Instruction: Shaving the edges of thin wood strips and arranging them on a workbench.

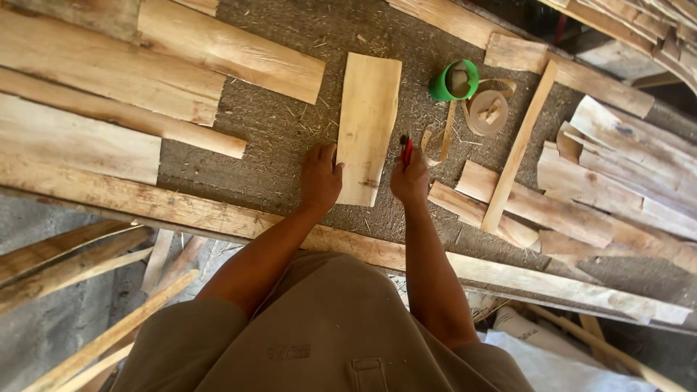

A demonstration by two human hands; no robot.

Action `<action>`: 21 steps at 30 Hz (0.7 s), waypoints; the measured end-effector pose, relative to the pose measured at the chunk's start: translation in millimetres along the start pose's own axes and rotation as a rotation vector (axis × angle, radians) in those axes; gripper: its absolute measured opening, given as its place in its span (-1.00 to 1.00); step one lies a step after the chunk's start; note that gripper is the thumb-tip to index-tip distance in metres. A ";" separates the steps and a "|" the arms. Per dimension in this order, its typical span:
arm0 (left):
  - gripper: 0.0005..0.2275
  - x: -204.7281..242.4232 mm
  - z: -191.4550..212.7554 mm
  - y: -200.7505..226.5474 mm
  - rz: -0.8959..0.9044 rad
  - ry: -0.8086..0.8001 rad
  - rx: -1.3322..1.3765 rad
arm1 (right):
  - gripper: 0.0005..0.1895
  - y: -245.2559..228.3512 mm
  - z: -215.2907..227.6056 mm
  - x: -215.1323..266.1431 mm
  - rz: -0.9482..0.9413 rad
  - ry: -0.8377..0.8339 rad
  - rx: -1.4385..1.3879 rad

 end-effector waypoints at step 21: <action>-0.01 -39.6 -48.2 45.0 -0.239 -0.584 -0.478 | -0.57 -109.2 29.0 -86.3 0.193 0.109 0.116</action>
Point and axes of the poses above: each hand's wrist, its own x-axis away from the middle knuckle, its own z-axis out of the back of the hand, y = z × x, the point moved 5 cm from there along -x, towards the middle knuckle, and after that the axes turned 15 degrees about -y, right-handed, at the moved point
